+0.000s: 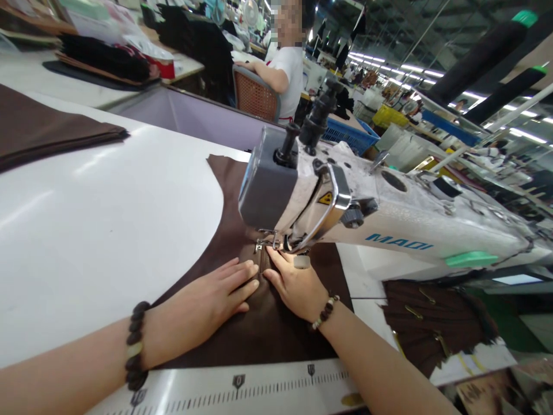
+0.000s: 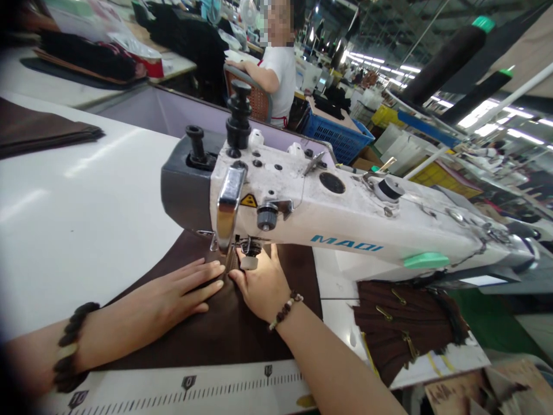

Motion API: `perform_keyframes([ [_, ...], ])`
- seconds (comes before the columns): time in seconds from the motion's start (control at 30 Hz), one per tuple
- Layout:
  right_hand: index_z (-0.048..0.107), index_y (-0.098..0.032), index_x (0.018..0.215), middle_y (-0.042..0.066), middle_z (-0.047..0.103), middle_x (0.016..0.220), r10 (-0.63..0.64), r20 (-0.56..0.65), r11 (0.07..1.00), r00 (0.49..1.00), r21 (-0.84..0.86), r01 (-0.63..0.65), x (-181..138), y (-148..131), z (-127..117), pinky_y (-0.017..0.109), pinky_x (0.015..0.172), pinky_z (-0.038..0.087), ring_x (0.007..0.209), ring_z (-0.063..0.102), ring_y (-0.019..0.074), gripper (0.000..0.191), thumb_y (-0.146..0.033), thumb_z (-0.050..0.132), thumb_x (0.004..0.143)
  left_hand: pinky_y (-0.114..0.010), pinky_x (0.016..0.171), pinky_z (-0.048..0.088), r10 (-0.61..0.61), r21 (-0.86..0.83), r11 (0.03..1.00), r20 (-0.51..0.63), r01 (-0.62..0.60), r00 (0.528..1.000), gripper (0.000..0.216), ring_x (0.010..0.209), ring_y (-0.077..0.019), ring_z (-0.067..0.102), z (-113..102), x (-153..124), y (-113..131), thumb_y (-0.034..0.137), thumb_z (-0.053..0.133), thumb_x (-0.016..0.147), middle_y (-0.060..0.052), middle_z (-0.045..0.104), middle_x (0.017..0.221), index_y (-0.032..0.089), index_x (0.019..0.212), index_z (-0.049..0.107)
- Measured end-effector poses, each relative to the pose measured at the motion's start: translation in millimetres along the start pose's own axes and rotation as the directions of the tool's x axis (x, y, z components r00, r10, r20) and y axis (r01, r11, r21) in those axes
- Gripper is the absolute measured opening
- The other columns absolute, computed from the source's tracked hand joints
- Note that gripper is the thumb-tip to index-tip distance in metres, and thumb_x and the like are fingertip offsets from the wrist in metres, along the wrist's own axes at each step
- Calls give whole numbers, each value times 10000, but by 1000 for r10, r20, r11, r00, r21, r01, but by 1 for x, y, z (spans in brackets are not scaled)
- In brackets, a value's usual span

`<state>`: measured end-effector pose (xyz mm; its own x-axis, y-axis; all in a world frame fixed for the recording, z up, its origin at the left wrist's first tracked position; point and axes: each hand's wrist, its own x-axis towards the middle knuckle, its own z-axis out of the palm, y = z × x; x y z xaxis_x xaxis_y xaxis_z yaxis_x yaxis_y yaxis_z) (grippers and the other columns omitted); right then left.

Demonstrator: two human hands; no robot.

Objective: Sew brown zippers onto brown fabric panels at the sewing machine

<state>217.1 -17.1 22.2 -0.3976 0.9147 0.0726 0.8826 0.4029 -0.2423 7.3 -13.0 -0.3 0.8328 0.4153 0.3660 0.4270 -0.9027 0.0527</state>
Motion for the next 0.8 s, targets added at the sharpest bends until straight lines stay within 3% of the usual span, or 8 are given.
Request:
perform_keyframes([
  [0.27,693,-210,1033,56,685,1086,9,109,998,994,-58,-3,20,11,-2,350,942,463,1072,600,213,269,-275,441,963,-408,1076,409,-27,-78,996,80,33,996,309,1202,-231,490,-2,15,-22,283,363,986,-102,553,1227,162,1191,560],
  [0.5,632,-220,1193,48,651,1178,-46,239,996,970,-59,61,34,20,-4,346,1010,442,1172,561,191,363,-162,367,952,-416,1085,394,-58,-176,982,52,66,997,222,1251,-244,421,-5,25,-32,259,430,967,-98,534,1207,169,1046,617],
  [0.6,629,-219,1199,43,592,1273,-35,232,999,972,-26,43,37,22,-3,363,1046,416,1254,494,196,372,-162,360,948,-424,1097,374,-54,-175,983,40,60,998,221,1259,-245,406,-3,25,-34,272,427,970,-75,574,1078,173,944,623],
  [0.8,628,-217,1203,38,554,1318,-10,263,1000,965,-6,12,37,24,0,386,1063,401,1235,514,199,388,-145,351,940,-419,1063,403,-58,-144,987,92,71,994,225,1200,-244,457,-4,25,-35,276,408,980,-55,584,922,174,1028,603],
])
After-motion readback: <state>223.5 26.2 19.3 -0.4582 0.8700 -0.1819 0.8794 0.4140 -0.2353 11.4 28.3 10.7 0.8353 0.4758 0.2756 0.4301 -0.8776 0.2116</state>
